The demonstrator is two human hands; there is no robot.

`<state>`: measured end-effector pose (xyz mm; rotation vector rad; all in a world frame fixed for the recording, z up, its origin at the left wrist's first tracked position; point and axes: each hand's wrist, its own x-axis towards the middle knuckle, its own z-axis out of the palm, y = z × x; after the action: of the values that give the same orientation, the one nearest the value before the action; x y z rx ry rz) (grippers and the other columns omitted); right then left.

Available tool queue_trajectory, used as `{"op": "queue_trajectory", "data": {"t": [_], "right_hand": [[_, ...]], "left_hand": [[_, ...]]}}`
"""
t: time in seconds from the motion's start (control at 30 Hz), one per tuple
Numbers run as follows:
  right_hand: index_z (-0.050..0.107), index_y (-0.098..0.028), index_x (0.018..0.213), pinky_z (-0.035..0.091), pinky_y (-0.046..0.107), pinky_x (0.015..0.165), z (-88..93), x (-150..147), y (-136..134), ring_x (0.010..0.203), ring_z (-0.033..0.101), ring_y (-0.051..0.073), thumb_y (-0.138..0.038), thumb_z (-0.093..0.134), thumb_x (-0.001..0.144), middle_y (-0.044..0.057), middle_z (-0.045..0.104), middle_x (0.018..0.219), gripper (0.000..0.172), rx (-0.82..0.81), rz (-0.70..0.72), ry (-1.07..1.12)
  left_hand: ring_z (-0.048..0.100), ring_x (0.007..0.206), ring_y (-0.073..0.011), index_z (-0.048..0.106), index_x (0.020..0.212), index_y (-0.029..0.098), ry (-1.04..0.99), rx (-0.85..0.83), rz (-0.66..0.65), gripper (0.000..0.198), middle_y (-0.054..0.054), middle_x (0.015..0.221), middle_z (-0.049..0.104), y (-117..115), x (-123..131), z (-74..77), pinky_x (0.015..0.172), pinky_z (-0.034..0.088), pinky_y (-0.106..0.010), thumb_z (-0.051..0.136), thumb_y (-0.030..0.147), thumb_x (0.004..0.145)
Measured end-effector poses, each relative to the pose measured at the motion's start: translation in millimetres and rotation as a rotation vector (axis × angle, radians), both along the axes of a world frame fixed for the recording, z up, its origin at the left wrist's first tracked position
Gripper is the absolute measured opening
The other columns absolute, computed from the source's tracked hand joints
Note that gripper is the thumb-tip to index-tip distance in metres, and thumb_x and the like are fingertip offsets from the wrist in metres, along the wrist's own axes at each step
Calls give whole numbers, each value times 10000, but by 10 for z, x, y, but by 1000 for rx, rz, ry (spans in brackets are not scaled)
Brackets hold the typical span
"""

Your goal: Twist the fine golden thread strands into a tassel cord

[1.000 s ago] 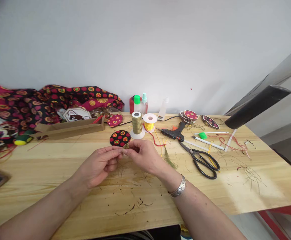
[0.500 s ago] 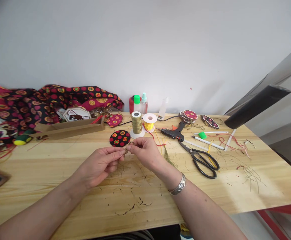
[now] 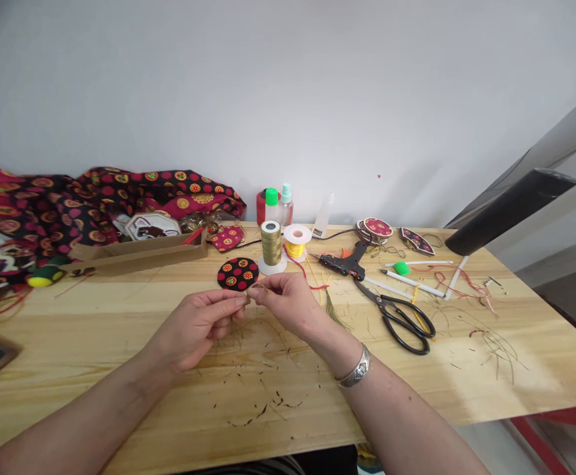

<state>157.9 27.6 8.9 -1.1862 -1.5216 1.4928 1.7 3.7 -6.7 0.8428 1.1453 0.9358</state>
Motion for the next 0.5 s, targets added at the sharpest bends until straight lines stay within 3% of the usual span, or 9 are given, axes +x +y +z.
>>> {"op": "queue_trajectory", "data": {"t": [0.13, 0.5], "right_hand": [[657, -131, 629, 277, 226, 482, 18, -1, -2, 479, 348, 60, -266, 621, 671, -34, 496, 525, 145, 15, 26, -12], [634, -143, 650, 379, 241, 574, -60, -1, 15, 565, 483, 96, -246, 615, 680, -2, 598, 616, 109, 37, -15, -39]], "left_hand": [[274, 390, -15, 651, 678, 118, -20, -2, 20, 151, 15, 536, 558, -2, -8, 12, 377, 171, -173, 655, 267, 654], [267, 379, -13, 642, 653, 116, 16, 3, 16, 159, 13, 533, 562, -3, 13, 22, 365, 160, -174, 654, 275, 646]]}}
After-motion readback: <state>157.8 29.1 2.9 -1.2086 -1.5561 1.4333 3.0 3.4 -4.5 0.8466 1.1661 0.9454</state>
